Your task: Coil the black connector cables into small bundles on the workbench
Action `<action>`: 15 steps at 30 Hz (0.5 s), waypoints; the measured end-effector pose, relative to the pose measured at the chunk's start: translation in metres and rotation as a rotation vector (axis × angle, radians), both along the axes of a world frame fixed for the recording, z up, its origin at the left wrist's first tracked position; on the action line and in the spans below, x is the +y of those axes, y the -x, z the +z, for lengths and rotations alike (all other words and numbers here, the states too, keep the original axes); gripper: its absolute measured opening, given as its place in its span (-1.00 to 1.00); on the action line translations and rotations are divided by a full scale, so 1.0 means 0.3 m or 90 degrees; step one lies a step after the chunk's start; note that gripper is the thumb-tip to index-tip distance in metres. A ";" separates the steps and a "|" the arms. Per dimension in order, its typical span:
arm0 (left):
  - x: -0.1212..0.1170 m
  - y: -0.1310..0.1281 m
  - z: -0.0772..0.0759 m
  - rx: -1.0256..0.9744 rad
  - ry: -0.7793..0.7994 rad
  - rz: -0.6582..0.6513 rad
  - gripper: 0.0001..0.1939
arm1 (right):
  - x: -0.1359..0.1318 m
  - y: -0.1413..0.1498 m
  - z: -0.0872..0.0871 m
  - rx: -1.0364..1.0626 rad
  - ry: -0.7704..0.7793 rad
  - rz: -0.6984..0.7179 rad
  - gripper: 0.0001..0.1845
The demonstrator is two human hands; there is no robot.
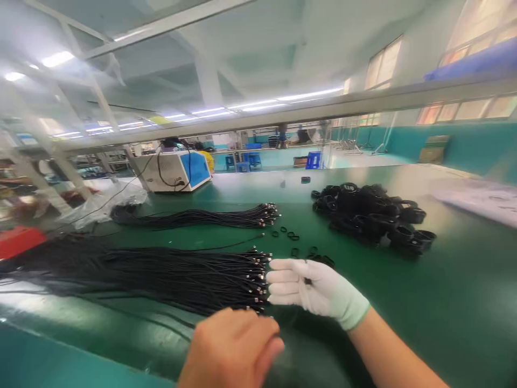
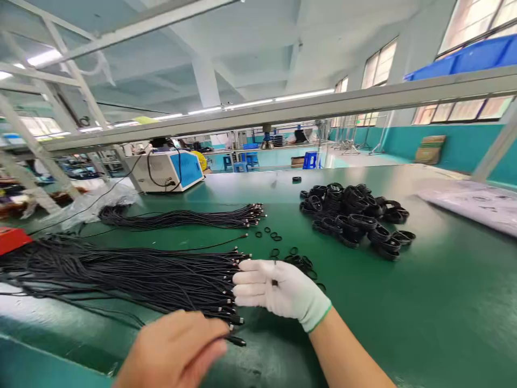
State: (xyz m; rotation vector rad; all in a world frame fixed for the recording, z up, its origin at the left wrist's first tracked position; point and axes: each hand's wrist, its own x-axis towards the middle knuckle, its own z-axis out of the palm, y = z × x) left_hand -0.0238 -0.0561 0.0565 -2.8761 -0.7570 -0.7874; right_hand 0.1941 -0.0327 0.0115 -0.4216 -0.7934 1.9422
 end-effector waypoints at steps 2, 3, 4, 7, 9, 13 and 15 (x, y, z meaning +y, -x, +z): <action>0.053 -0.019 0.084 -0.034 0.044 0.007 -0.78 | -0.003 0.028 -0.014 0.013 -0.010 0.036 -0.58; 0.076 -0.030 0.113 -0.041 0.075 0.016 -0.77 | -0.009 0.042 -0.018 0.017 -0.017 0.065 -0.56; 0.098 -0.042 0.134 -0.040 0.107 0.026 -0.76 | -0.017 0.055 -0.020 0.022 -0.025 0.098 -0.53; 0.156 -0.072 0.153 -0.039 0.205 0.060 -0.79 | -0.038 0.084 -0.023 0.038 -0.048 0.182 -0.49; 0.184 -0.090 0.142 -0.049 0.252 0.063 -0.81 | -0.047 0.099 -0.026 0.043 -0.046 0.197 -0.49; 0.221 -0.128 0.082 -0.079 0.351 0.055 -0.83 | -0.063 0.126 -0.023 0.064 -0.031 0.206 -0.47; 0.239 -0.135 0.038 -0.077 0.441 0.041 -0.77 | -0.067 0.131 -0.010 0.101 -0.021 0.177 -0.52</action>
